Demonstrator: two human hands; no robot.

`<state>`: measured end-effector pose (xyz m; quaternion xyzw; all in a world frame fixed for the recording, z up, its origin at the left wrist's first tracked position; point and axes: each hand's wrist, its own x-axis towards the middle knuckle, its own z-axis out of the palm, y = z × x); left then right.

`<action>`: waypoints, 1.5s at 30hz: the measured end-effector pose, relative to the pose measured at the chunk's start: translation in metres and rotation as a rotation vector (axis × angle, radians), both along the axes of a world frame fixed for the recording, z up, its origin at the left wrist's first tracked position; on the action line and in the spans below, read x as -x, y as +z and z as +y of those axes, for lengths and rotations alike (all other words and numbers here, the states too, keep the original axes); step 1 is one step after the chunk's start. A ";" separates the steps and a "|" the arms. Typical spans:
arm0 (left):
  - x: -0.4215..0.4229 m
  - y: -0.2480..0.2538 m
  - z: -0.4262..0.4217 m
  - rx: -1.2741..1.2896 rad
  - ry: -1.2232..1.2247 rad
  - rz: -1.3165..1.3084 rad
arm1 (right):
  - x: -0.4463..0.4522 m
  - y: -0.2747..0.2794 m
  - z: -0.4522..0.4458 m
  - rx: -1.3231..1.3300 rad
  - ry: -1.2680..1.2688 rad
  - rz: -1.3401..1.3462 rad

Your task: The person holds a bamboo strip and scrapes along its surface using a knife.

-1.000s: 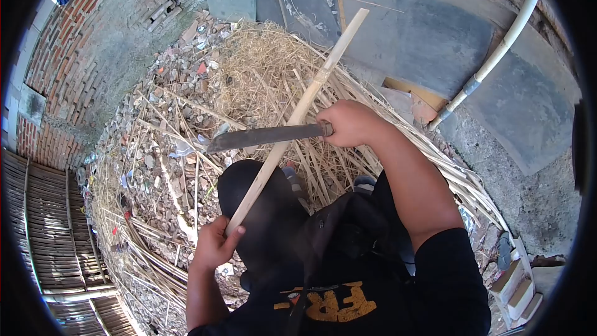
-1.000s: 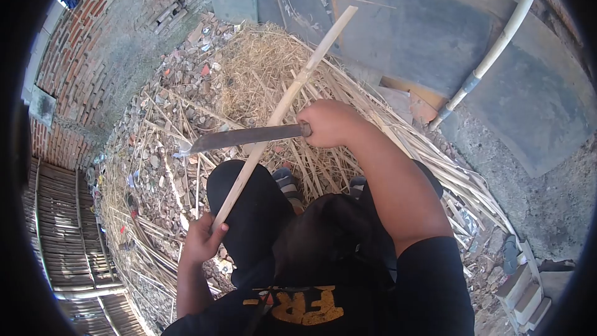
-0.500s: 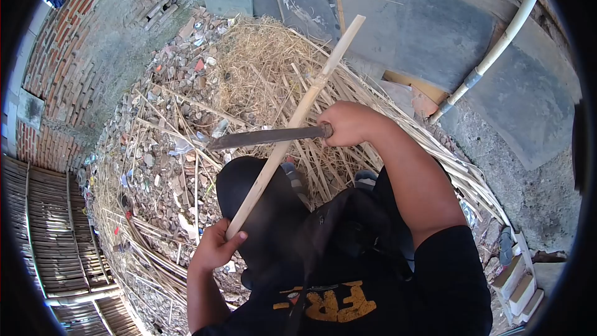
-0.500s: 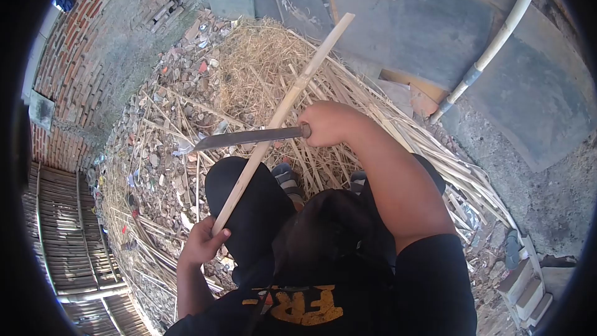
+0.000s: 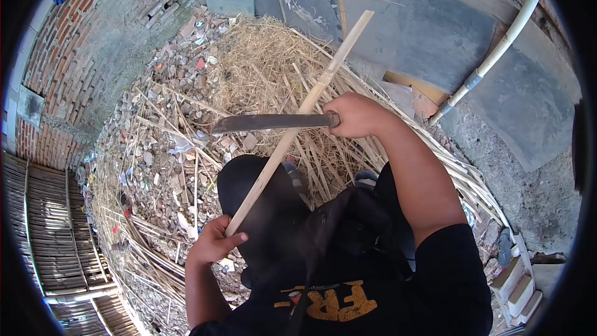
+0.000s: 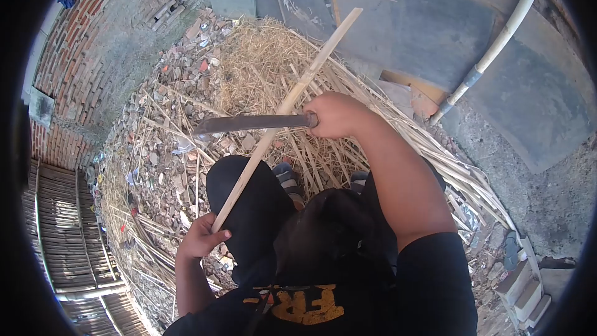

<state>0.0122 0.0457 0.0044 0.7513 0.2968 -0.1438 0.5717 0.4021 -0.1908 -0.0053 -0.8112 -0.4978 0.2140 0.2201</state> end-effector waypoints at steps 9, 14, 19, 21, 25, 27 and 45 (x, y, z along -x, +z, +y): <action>0.007 -0.008 0.012 0.087 -0.004 -0.021 | -0.059 -0.053 -0.013 -0.208 -0.547 0.350; 0.007 -0.016 0.017 0.195 0.012 -0.049 | 0.000 0.006 0.001 -0.047 -0.139 0.156; 0.009 -0.011 0.023 0.369 0.081 -0.026 | -0.020 -0.017 0.004 -0.015 -0.186 0.252; 0.007 -0.014 0.023 0.465 0.126 -0.036 | -0.042 -0.040 0.002 -0.028 -0.420 0.345; 0.003 -0.003 0.017 0.250 0.080 0.011 | -0.035 -0.039 0.005 -0.027 -0.429 0.269; 0.006 -0.003 0.007 0.131 0.080 -0.003 | -0.031 -0.022 0.000 -0.114 -0.441 0.178; 0.001 0.007 -0.016 -0.316 -0.094 -0.102 | -0.015 -0.014 0.013 0.071 -0.195 0.246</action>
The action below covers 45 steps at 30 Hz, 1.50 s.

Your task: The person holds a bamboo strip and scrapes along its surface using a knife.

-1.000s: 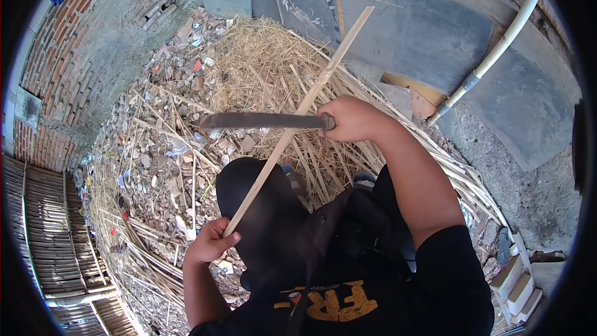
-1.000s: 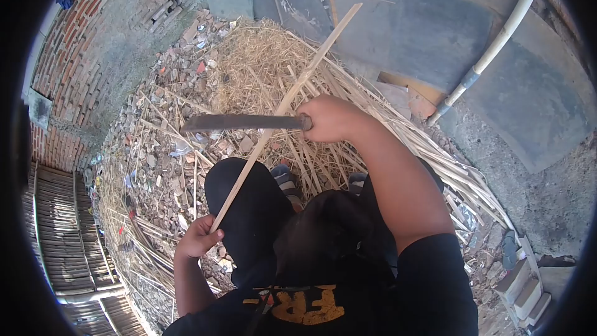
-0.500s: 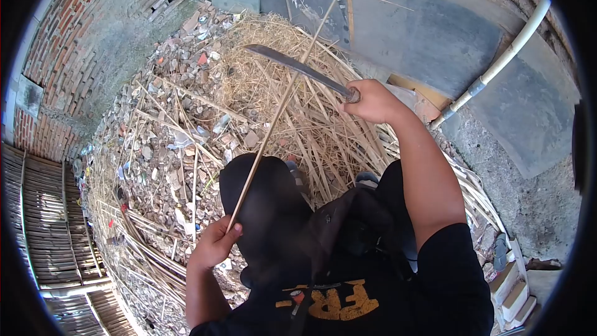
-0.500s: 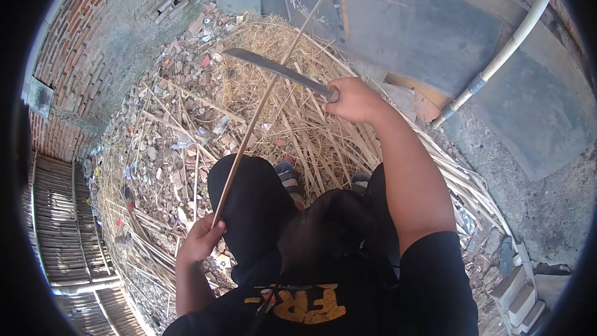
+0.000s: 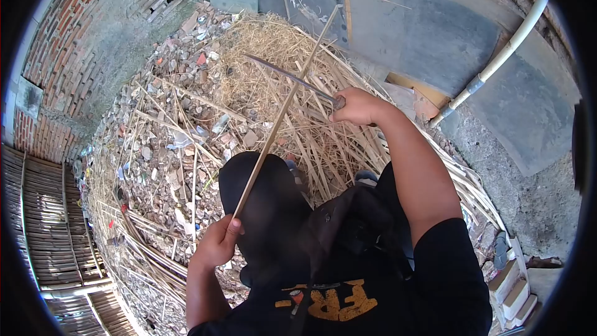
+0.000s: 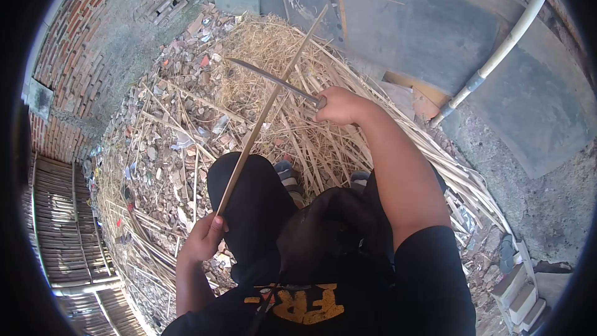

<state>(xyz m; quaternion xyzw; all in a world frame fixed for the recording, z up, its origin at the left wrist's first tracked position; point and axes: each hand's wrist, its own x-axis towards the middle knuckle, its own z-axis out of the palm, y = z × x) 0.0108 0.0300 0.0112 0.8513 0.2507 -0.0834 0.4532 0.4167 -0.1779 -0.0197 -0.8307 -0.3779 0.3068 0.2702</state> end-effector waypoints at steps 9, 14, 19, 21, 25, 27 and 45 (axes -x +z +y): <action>-0.010 0.009 -0.012 -0.290 -0.081 0.073 | 0.032 0.011 0.014 -0.065 0.272 -0.167; -0.010 0.010 -0.006 -0.253 -0.076 0.049 | -0.005 -0.007 0.010 0.045 -0.024 0.131; -0.006 0.011 -0.007 -0.245 -0.094 0.008 | 0.023 0.012 0.008 -0.019 0.205 -0.105; -0.008 0.012 -0.011 -0.280 -0.114 0.026 | 0.038 0.022 0.005 0.031 0.242 -0.113; -0.009 0.014 -0.014 -0.292 -0.117 0.120 | 0.021 -0.005 0.007 0.074 0.202 0.059; -0.011 0.014 -0.010 -0.241 -0.096 0.097 | 0.006 -0.010 0.009 0.071 0.025 0.199; -0.007 0.011 -0.009 -0.219 -0.108 0.087 | 0.017 0.005 0.001 0.007 0.122 -0.156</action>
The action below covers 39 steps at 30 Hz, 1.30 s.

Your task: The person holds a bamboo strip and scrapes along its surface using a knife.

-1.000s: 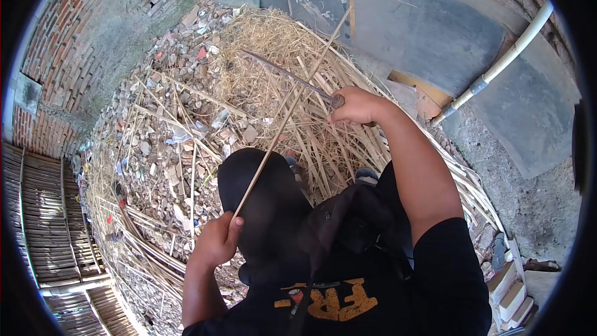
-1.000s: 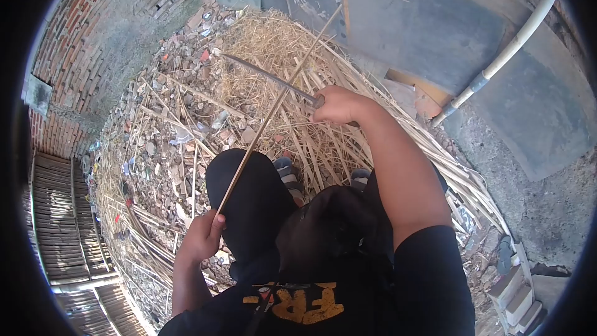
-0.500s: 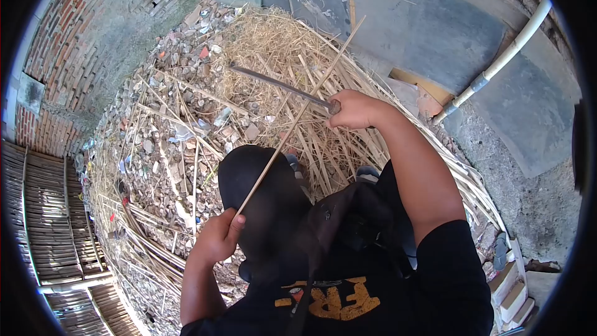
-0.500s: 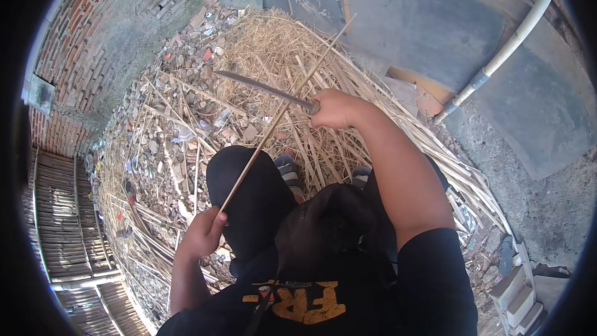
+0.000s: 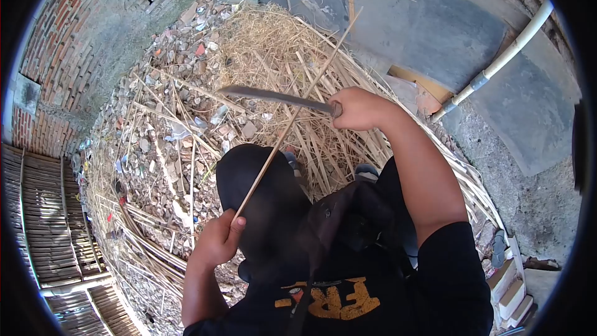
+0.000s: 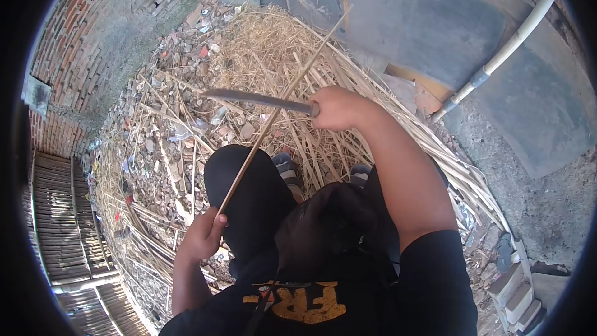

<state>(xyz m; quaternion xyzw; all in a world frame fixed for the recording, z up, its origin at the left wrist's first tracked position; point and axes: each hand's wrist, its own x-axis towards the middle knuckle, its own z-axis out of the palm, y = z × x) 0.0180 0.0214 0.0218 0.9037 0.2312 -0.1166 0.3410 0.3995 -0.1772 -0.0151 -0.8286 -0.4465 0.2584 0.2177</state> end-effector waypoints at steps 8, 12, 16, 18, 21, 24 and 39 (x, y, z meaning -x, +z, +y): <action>-0.003 0.003 -0.003 -0.047 0.030 0.000 | -0.036 -0.015 -0.009 0.081 -0.322 0.309; -0.003 0.003 -0.006 -0.091 -0.004 0.003 | -0.007 0.022 -0.005 0.141 -0.158 0.204; -0.010 0.008 -0.013 -0.150 -0.047 0.011 | 0.034 0.018 0.001 0.099 0.147 -0.036; -0.011 0.005 -0.009 -0.129 -0.030 0.002 | 0.014 0.004 -0.001 0.097 0.087 0.080; -0.005 0.003 -0.005 -0.138 -0.032 -0.011 | -0.027 -0.002 -0.011 0.094 -0.283 0.325; -0.004 0.005 -0.002 -0.138 -0.030 -0.011 | -0.027 -0.006 -0.013 0.104 -0.310 0.308; -0.004 0.006 -0.001 -0.113 -0.026 0.033 | -0.045 -0.025 -0.026 -0.024 -0.336 0.098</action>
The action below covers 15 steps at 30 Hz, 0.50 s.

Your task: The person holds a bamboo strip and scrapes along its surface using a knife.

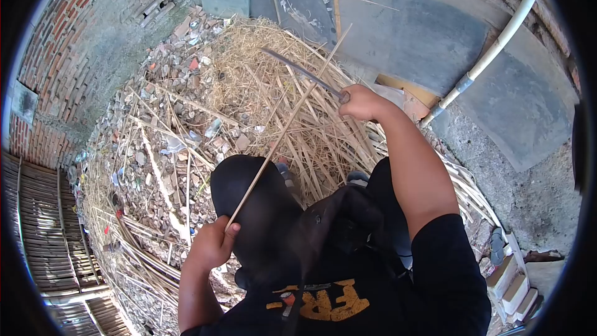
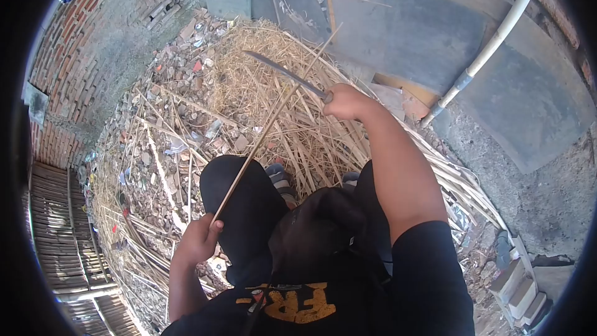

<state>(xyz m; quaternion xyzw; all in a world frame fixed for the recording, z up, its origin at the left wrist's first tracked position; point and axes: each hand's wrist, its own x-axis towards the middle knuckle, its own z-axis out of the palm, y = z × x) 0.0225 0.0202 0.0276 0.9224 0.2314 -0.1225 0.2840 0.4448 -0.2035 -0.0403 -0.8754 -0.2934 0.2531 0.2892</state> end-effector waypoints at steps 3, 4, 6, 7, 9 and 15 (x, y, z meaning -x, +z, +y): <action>0.003 0.000 -0.004 -0.036 -0.030 -0.025 | 0.038 0.031 0.008 0.021 0.282 -0.122; 0.005 0.002 -0.007 -0.030 -0.036 -0.064 | 0.050 0.039 0.009 0.057 0.344 -0.137; 0.009 0.000 -0.009 -0.002 -0.029 -0.087 | 0.064 0.048 0.011 0.132 0.470 -0.164; 0.015 0.000 -0.007 0.016 -0.013 -0.067 | 0.057 0.043 0.011 0.131 0.401 -0.061; 0.029 -0.003 -0.005 0.058 0.012 -0.045 | 0.028 0.025 0.010 0.125 0.261 0.145; 0.035 -0.009 -0.007 0.090 0.060 -0.057 | 0.027 0.032 0.017 0.090 0.234 -0.011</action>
